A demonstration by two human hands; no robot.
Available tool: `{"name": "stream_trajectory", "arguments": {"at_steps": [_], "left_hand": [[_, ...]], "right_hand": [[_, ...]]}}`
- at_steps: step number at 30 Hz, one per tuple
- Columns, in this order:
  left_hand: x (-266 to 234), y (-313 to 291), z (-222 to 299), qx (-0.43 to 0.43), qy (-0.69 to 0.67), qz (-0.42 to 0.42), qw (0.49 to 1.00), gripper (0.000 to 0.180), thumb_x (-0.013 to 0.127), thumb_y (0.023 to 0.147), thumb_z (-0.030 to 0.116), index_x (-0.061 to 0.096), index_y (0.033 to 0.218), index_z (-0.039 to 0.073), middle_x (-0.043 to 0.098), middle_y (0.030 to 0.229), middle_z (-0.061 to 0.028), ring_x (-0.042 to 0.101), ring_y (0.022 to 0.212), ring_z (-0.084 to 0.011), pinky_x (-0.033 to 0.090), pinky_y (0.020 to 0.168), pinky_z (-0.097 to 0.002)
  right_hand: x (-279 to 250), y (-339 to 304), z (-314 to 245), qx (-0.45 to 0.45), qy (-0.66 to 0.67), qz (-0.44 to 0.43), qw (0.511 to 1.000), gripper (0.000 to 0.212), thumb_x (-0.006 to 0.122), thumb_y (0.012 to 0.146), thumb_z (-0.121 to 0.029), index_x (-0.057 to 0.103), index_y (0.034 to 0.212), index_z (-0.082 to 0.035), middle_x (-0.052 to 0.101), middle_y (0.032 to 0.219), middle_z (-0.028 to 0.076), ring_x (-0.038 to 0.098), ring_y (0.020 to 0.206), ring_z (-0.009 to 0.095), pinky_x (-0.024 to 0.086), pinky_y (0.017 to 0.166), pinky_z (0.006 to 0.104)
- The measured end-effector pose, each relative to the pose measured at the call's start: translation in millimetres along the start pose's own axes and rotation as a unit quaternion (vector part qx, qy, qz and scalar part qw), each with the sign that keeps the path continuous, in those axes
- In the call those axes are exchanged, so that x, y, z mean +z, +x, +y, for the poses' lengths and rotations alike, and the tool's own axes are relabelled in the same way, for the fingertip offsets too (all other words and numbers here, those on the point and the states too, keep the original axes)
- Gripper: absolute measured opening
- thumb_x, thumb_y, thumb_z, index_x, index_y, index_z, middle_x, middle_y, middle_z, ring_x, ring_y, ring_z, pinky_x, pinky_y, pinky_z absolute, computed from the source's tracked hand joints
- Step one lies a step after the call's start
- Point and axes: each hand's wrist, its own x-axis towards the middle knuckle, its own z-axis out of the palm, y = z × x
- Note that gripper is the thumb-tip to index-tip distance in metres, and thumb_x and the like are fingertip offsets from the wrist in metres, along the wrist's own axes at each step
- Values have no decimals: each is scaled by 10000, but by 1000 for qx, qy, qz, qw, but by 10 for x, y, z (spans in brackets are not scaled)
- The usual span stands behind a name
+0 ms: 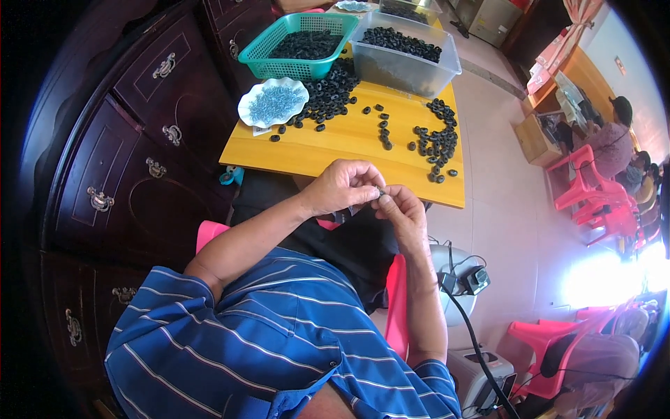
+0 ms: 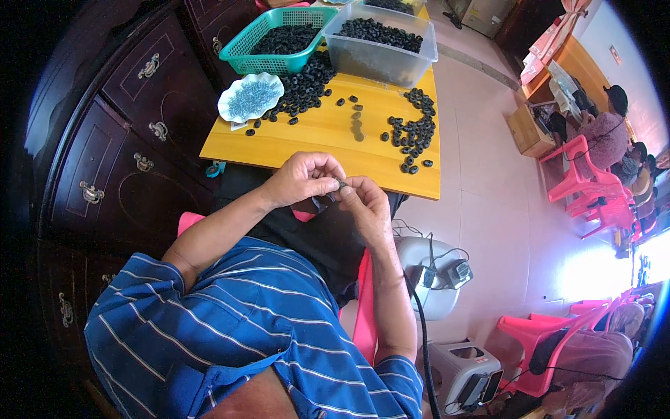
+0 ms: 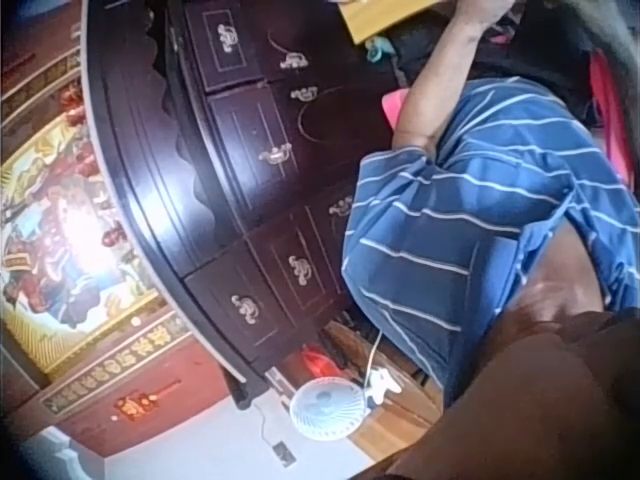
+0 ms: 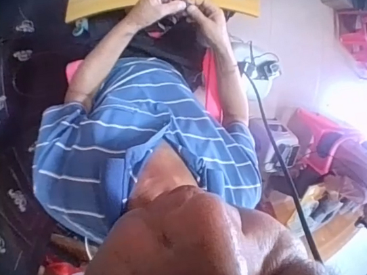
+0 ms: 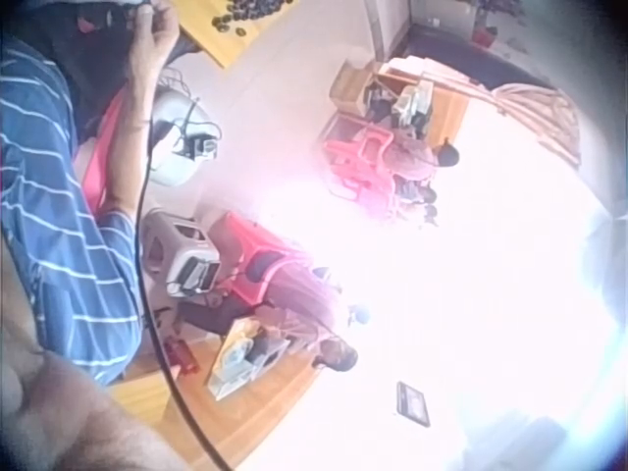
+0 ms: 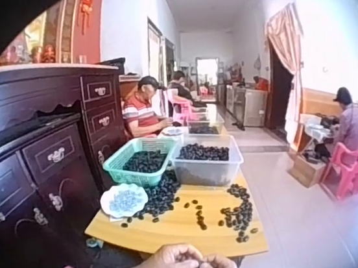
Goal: The person picks up black plastic pieces and small blue beads by hand, fits a bead into each piece, and places the assembled items back onto the table.
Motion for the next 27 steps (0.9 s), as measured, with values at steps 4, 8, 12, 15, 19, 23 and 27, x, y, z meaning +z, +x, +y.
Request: {"name": "stream_trajectory", "arguments": {"at_steps": [4, 8, 12, 15, 19, 23, 27], "left_hand": [[-33, -13, 51, -21, 19, 2, 1000, 106, 611, 914, 14, 638, 1017, 7, 632, 837, 8, 601, 751, -36, 506, 673, -190], [-48, -16, -35, 0, 75, 30, 997, 91, 613, 894, -2, 634, 983, 5, 604, 798, 22, 578, 719, -24, 494, 655, -181], [-14, -32, -68, 11, 139, 41, 989, 94, 624, 881, -10, 641, 974, -3, 600, 781, 21, 560, 685, -25, 487, 630, -183], [25, -38, -34, 28, 147, 40, 988, 111, 620, 887, -10, 652, 994, -8, 607, 783, 13, 570, 687, -32, 492, 631, -187], [47, -32, -78, 29, 102, 55, 993, 92, 596, 885, -23, 650, 959, -18, 605, 734, 3, 556, 609, -43, 463, 534, -204], [4, -32, -94, 2, 71, 40, 997, 93, 604, 920, 0, 653, 999, -10, 638, 800, -10, 606, 705, -59, 509, 633, -214], [-36, -25, -128, -1, 49, 19, 999, 93, 611, 952, 39, 639, 1029, -4, 662, 863, -28, 643, 765, -77, 545, 704, -228]], "right_hand": [[-14, 1, 2, -2, -3, -4, 1000, 176, 605, 982, -158, 630, 1096, -27, 682, 935, 32, 629, 863, 97, 495, 764, 226], [-15, 0, 14, -2, 1, -7, 1000, 177, 605, 981, -163, 630, 1094, -29, 682, 933, 32, 627, 871, 97, 492, 766, 226], [4, -7, -14, 2, 4, -3, 1000, 177, 604, 981, -161, 630, 1098, -30, 684, 935, 33, 629, 866, 97, 491, 765, 223], [-11, -3, 4, 3, 6, 3, 1000, 179, 605, 981, -159, 630, 1104, -31, 686, 939, 34, 631, 861, 98, 491, 765, 223], [-24, -2, 7, 0, 8, 2, 1000, 180, 604, 981, -157, 630, 1107, -31, 689, 944, 36, 633, 859, 97, 492, 766, 223], [-26, -7, -5, -1, 5, -1, 1000, 179, 605, 980, -160, 631, 1102, -32, 689, 945, 38, 632, 860, 100, 493, 770, 228], [-11, -16, -25, 3, 6, -9, 1000, 177, 608, 978, -162, 631, 1096, -32, 687, 941, 37, 631, 862, 102, 491, 774, 229]]}}
